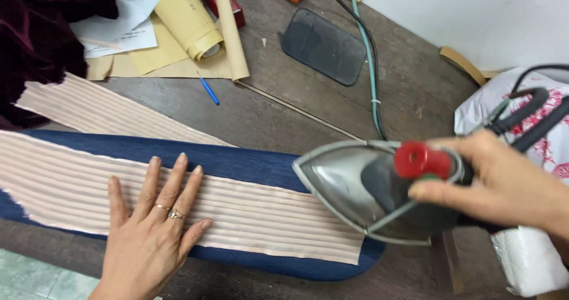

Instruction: Ironing and setting pleats on fabric strips using a steam iron and a wooden clapper.

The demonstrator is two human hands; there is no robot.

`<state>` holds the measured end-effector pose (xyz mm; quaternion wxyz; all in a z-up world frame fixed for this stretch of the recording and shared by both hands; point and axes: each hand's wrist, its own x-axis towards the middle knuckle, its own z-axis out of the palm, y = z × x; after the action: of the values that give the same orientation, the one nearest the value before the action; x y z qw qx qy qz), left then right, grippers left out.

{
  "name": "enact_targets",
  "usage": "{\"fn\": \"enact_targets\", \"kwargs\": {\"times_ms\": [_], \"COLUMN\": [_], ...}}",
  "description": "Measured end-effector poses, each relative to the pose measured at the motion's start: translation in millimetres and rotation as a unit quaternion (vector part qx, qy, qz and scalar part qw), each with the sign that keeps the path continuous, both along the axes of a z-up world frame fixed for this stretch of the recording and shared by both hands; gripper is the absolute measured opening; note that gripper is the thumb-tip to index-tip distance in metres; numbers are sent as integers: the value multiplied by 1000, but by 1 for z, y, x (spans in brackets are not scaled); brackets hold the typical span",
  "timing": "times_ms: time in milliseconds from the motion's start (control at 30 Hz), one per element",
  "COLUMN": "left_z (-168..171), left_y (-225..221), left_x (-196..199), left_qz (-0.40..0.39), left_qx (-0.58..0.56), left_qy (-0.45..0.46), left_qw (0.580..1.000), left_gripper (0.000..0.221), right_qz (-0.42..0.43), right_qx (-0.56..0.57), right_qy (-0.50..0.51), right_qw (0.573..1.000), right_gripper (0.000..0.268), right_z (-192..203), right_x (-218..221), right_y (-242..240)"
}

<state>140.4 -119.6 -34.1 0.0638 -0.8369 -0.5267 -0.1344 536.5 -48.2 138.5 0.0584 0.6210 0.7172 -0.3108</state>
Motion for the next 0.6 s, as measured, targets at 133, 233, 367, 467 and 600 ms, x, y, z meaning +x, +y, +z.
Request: {"fn": "enact_targets", "kwargs": {"times_ms": [133,233,367,467,600], "left_z": [1,-1,-6,-8,-10], "left_y": [1,1,0,-2,2], "left_x": [1,2,-2,-10,-19], "left_qz": [0,8,17,14,23], "left_qx": [0,-2,-6,-19,-19], "left_qy": [-5,1,13,2,5], "left_qw": [1000,1000,1000,1000,1000], "left_gripper": [75,74,73,72,72], "right_qz": [-50,-37,-61,-71,-88], "right_qx": [-62,-80,-103,-107,-106], "right_qy": [-73,-88,-141,-152,-187], "right_qw": [994,992,983,980,973], "right_gripper": [31,27,25,26,28], "right_z": [-14,-29,-44,-43,-34], "right_x": [-2,-3,-20,-40,-72], "right_y": [-17,-24,-28,-31,-28]}}
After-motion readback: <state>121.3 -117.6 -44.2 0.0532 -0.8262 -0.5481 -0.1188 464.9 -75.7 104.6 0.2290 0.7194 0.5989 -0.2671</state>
